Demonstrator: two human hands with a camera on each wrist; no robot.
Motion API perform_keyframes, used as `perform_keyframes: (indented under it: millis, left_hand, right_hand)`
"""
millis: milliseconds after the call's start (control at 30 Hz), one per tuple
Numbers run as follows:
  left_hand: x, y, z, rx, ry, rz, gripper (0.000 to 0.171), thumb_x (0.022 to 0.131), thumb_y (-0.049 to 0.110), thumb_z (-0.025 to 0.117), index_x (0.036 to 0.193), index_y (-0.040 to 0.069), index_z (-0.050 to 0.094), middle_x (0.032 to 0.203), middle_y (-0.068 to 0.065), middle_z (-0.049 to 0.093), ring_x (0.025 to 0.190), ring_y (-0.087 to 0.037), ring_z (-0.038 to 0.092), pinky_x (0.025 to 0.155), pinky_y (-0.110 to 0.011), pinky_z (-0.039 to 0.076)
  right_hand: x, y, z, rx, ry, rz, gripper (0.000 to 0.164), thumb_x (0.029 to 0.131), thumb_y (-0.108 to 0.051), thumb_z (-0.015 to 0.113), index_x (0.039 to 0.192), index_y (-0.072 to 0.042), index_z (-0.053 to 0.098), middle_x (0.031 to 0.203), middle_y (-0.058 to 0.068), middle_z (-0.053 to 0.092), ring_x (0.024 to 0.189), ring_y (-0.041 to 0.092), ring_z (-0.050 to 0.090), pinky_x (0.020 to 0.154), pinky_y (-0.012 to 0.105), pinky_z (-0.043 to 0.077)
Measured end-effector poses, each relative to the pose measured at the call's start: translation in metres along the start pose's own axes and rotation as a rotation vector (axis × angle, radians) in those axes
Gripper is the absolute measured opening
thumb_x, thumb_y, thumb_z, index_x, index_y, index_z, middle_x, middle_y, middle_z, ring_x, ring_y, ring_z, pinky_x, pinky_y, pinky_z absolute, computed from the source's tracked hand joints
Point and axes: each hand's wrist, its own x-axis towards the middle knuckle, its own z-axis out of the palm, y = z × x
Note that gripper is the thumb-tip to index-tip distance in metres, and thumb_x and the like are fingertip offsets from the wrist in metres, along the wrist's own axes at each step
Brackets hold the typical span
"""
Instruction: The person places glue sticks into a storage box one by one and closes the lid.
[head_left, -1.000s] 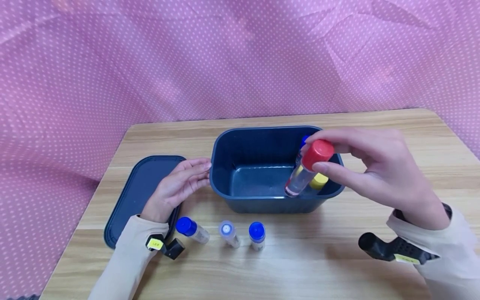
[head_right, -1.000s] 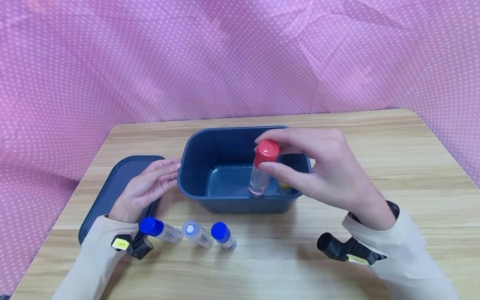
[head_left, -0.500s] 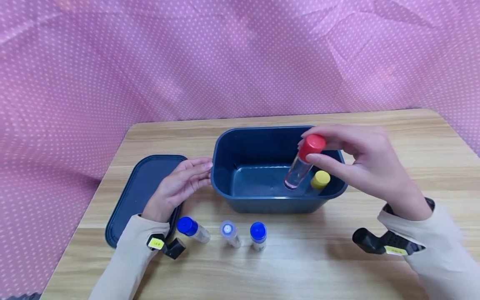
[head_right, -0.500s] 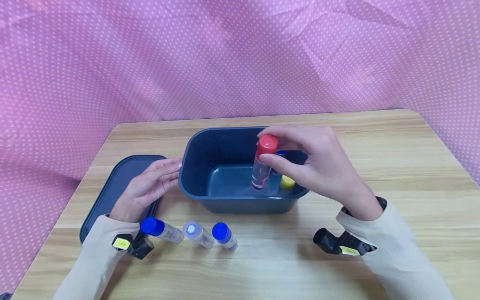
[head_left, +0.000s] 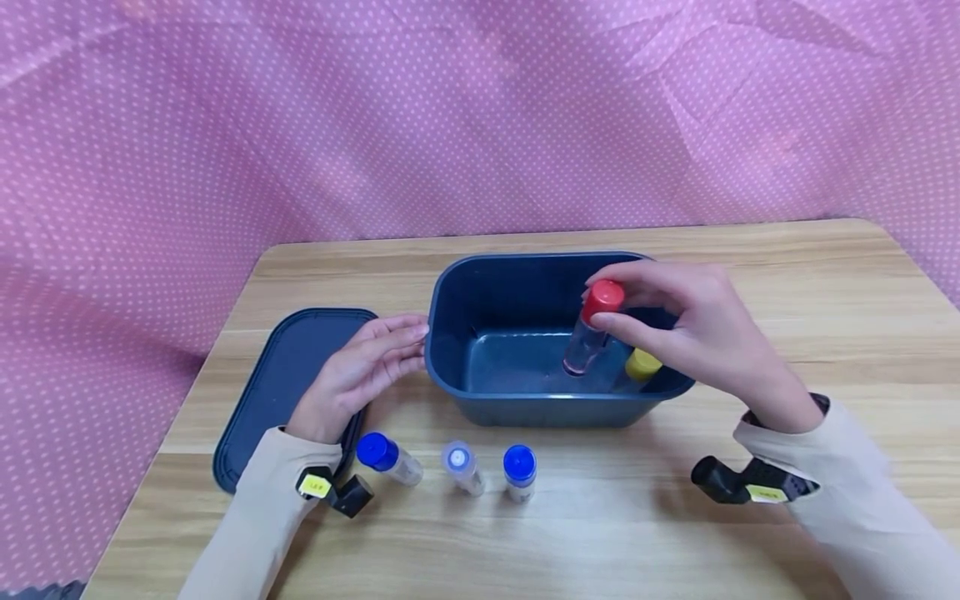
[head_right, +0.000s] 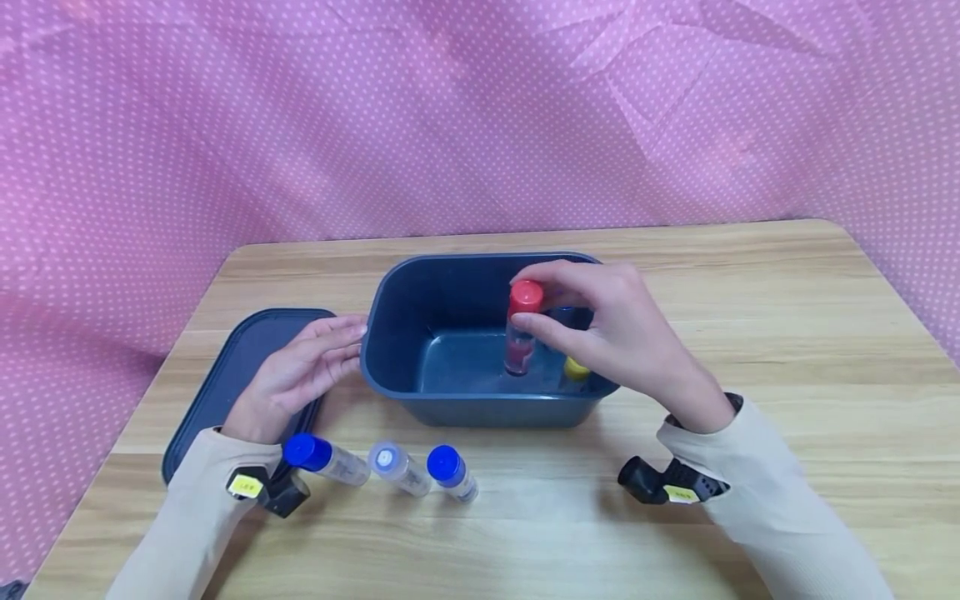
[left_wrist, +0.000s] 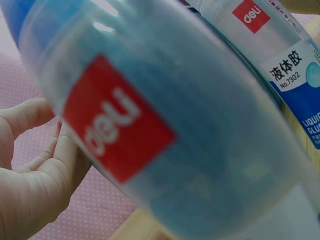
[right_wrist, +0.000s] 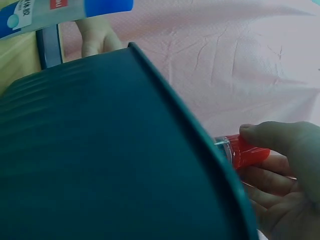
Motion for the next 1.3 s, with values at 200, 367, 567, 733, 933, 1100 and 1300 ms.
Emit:
perform_keyframes:
  millis: [200, 367, 567, 733, 933, 1100, 1300]
  left_hand:
    - [0.0, -0.001, -0.001, 0.002, -0.011, 0.008, 0.02, 0.099, 0.0, 0.049, 0.106, 0.0, 0.068, 0.095, -0.009, 0.07, 0.086, -0.016, 0.066, 0.079, -0.026, 0.057]
    - [0.0, -0.002, -0.001, -0.009, -0.006, 0.007, 0.019, 0.099, 0.0, 0.05, 0.107, 0.0, 0.068, 0.095, -0.01, 0.07, 0.086, -0.016, 0.066, 0.079, -0.027, 0.057]
    - [-0.001, -0.003, -0.002, -0.023, -0.007, 0.003, 0.019, 0.099, 0.0, 0.05, 0.108, -0.001, 0.067, 0.096, -0.01, 0.07, 0.086, -0.017, 0.067, 0.079, -0.027, 0.057]
    - [-0.001, -0.002, -0.002, -0.025, -0.018, 0.004, 0.02, 0.099, 0.0, 0.049, 0.108, -0.001, 0.067, 0.096, -0.01, 0.069, 0.086, -0.017, 0.066, 0.08, -0.027, 0.057]
    - [-0.001, -0.002, -0.001, -0.02, -0.02, 0.002, 0.02, 0.1, 0.0, 0.049, 0.11, -0.002, 0.066, 0.097, -0.01, 0.069, 0.086, -0.017, 0.066, 0.08, -0.027, 0.057]
    - [-0.001, -0.001, -0.001, -0.025, -0.017, 0.003, 0.02, 0.1, 0.0, 0.049, 0.11, -0.002, 0.065, 0.098, -0.011, 0.069, 0.087, -0.017, 0.066, 0.08, -0.027, 0.056]
    - [0.0, -0.002, -0.001, -0.023, -0.016, 0.005, 0.019, 0.099, 0.001, 0.05, 0.108, -0.001, 0.067, 0.097, -0.01, 0.069, 0.087, -0.016, 0.066, 0.079, -0.026, 0.057]
  right_hand:
    - [0.0, 0.009, 0.006, -0.027, -0.033, 0.051, 0.039, 0.074, 0.009, 0.078, 0.11, -0.001, 0.067, 0.099, 0.001, 0.072, 0.085, 0.007, 0.068, 0.079, 0.019, 0.054]
    - [-0.001, 0.015, 0.01, -0.051, -0.071, 0.049, 0.036, 0.075, 0.005, 0.079, 0.108, -0.003, 0.068, 0.098, 0.0, 0.072, 0.086, 0.009, 0.069, 0.079, 0.02, 0.055]
    - [-0.001, 0.019, 0.013, -0.075, -0.129, 0.067, 0.032, 0.077, 0.0, 0.079, 0.107, -0.006, 0.068, 0.097, 0.0, 0.071, 0.088, 0.012, 0.069, 0.08, 0.019, 0.054]
    - [0.0, 0.023, 0.016, -0.097, -0.158, 0.087, 0.03, 0.078, -0.001, 0.079, 0.105, -0.005, 0.067, 0.097, 0.002, 0.071, 0.089, 0.015, 0.07, 0.079, 0.029, 0.056]
    - [0.003, 0.026, 0.019, -0.139, -0.215, 0.117, 0.026, 0.079, 0.0, 0.078, 0.1, -0.004, 0.065, 0.094, 0.003, 0.072, 0.088, 0.016, 0.07, 0.078, 0.034, 0.058]
    - [0.005, 0.026, 0.021, -0.199, -0.27, 0.123, 0.023, 0.08, -0.002, 0.077, 0.099, -0.006, 0.064, 0.092, 0.001, 0.072, 0.087, 0.014, 0.07, 0.075, 0.035, 0.058]
    - [0.006, 0.027, 0.022, -0.196, -0.313, 0.145, 0.026, 0.08, 0.001, 0.076, 0.102, -0.004, 0.063, 0.097, 0.006, 0.072, 0.092, 0.02, 0.07, 0.08, 0.038, 0.057]
